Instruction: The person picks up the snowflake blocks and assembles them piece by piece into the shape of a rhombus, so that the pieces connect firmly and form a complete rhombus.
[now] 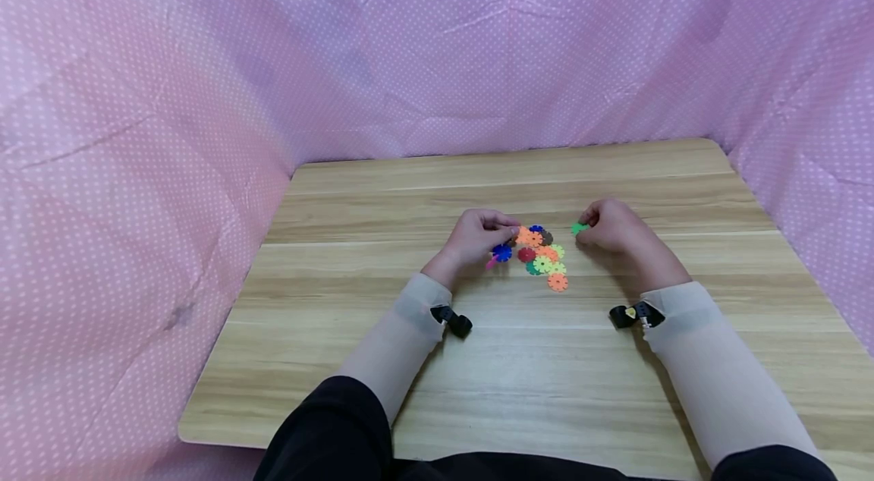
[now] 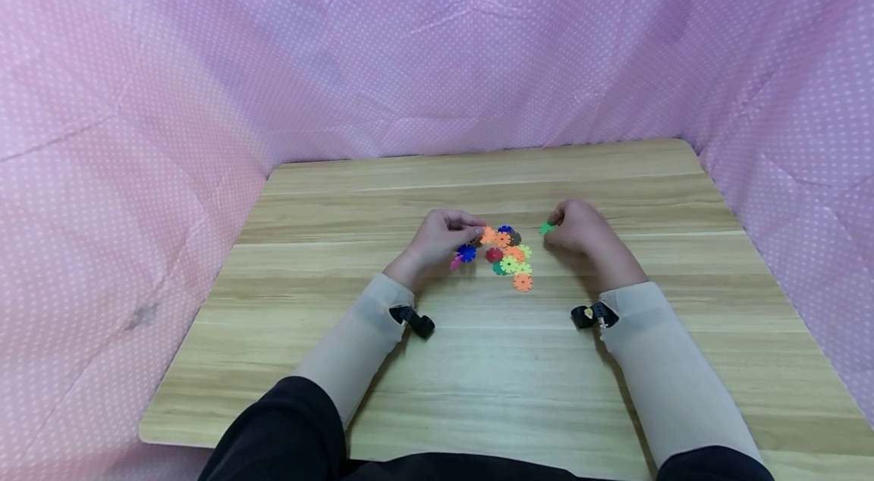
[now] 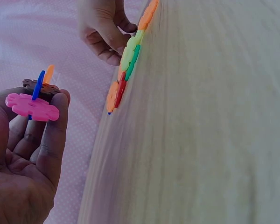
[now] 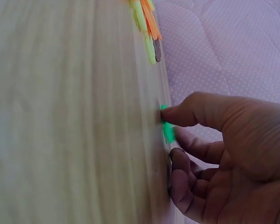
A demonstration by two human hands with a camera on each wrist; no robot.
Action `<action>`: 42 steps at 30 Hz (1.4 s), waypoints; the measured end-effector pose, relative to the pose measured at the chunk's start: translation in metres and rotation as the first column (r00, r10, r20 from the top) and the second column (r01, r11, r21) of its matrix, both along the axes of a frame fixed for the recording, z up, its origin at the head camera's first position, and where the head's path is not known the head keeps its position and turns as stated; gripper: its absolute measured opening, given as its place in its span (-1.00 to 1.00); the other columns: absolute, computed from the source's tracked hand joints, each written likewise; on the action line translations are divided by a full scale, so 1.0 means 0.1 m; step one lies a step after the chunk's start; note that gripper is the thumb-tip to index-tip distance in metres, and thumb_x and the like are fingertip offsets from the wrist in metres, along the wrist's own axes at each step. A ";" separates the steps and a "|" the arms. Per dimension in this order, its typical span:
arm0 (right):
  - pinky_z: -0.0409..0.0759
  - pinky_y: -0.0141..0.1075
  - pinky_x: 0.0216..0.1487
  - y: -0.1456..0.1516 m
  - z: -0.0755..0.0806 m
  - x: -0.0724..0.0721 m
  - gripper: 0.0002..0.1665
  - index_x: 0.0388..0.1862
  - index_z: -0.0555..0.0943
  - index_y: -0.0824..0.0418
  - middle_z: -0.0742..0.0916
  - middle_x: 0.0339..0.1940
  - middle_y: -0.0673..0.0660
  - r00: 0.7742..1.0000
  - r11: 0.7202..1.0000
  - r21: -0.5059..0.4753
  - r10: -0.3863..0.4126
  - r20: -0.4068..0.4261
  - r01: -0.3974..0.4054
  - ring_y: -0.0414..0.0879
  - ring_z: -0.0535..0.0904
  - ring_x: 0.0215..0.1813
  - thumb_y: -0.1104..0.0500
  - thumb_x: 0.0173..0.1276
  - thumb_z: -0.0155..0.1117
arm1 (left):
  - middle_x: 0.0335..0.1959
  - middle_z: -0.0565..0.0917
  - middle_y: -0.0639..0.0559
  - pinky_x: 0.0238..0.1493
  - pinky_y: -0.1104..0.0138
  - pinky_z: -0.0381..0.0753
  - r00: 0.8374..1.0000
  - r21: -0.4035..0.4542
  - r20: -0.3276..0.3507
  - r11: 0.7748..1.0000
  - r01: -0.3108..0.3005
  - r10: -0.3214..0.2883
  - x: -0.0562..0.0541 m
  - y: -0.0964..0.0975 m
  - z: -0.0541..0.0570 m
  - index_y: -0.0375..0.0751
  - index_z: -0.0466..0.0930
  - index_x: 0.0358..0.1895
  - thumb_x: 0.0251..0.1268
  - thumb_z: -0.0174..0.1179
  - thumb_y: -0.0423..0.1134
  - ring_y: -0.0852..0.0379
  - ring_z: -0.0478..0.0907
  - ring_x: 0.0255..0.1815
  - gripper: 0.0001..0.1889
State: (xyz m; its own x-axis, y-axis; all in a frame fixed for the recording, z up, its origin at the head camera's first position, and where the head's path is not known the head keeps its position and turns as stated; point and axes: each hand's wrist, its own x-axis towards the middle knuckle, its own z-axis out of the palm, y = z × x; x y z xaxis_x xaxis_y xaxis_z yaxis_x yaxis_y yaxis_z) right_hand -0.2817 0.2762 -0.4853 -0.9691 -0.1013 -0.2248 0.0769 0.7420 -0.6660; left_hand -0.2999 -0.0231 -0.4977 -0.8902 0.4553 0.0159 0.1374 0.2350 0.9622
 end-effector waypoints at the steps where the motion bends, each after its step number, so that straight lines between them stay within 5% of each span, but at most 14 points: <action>1: 0.53 -0.05 -0.02 -0.01 0.00 0.00 -0.64 0.04 0.58 0.37 0.62 -0.08 0.28 1.000 1.000 -0.007 -0.004 0.007 0.004 0.14 0.49 -0.06 0.20 0.39 0.43 | -0.21 0.81 0.12 -0.29 0.35 0.60 1.000 0.001 0.000 1.000 -0.001 0.001 0.00 0.00 0.00 -0.01 0.85 -0.09 0.44 0.40 -0.18 0.13 0.65 -0.25 -0.90; 7: 0.52 -0.13 -0.08 -0.05 0.02 -0.01 -0.73 -0.08 0.56 0.31 0.62 -0.15 0.24 0.998 0.999 -0.045 0.003 -0.058 -0.006 0.10 0.50 -0.10 0.23 0.41 0.46 | -0.18 0.80 0.15 -0.22 0.33 0.63 1.000 0.002 -0.009 1.000 -0.017 0.017 -0.01 0.00 -0.02 -0.01 0.85 -0.09 0.45 0.39 -0.20 0.12 0.67 -0.20 -0.91; 13: 0.60 -0.24 -0.13 -0.12 0.08 0.00 -0.77 0.03 0.70 0.27 0.70 -0.12 0.20 0.996 0.992 -0.125 -0.033 -0.086 0.022 0.05 0.56 -0.08 0.26 0.44 0.44 | -0.17 0.80 0.17 -0.22 0.35 0.64 1.000 -0.006 -0.011 1.000 -0.029 0.029 -0.02 -0.01 -0.03 0.00 0.86 -0.10 0.45 0.39 -0.20 0.13 0.67 -0.18 -0.91; 20: 0.60 -0.17 -0.05 -0.27 0.16 0.04 -0.79 0.01 0.78 0.20 0.76 -0.09 0.18 0.984 0.987 -0.140 0.050 -0.169 -0.074 0.07 0.60 -0.05 0.14 0.50 0.41 | -0.19 0.81 0.15 -0.26 0.35 0.63 1.000 0.003 -0.009 1.000 -0.020 0.020 -0.03 -0.01 -0.03 -0.01 0.86 -0.10 0.45 0.39 -0.20 0.12 0.68 -0.22 -0.90; 33: 0.76 -0.23 -0.16 -0.50 0.15 0.07 -0.85 -0.03 0.78 0.28 0.80 -0.13 0.30 0.978 0.934 -0.311 0.129 -0.163 -0.175 0.26 0.75 -0.07 0.30 0.49 0.38 | -0.22 0.82 0.09 -0.20 0.34 0.70 0.999 0.039 0.030 0.999 -0.016 0.015 -0.05 -0.01 -0.04 -0.05 0.86 -0.10 0.46 0.38 -0.19 0.11 0.73 -0.19 -0.89; 42: 0.75 -0.27 -0.16 -0.52 0.14 0.08 -0.85 -0.03 0.79 0.24 0.80 -0.12 0.24 0.979 0.936 -0.308 0.123 -0.164 -0.169 0.22 0.74 -0.07 0.25 0.50 0.39 | -0.22 0.83 0.08 -0.14 0.30 0.74 0.998 0.045 0.051 0.999 -0.028 0.026 -0.04 -0.02 -0.02 -0.03 0.86 -0.10 0.46 0.38 -0.16 0.09 0.76 -0.17 -0.89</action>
State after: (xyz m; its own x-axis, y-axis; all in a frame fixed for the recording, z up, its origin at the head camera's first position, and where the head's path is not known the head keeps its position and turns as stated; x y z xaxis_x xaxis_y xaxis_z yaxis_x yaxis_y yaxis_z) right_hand -0.2741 0.2237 -0.4715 -0.9573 -0.2882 -0.0207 -0.1273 0.4848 -0.8653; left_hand -0.3038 -0.0249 -0.4994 -0.9024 0.4309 -0.0095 0.0822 0.1937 0.9776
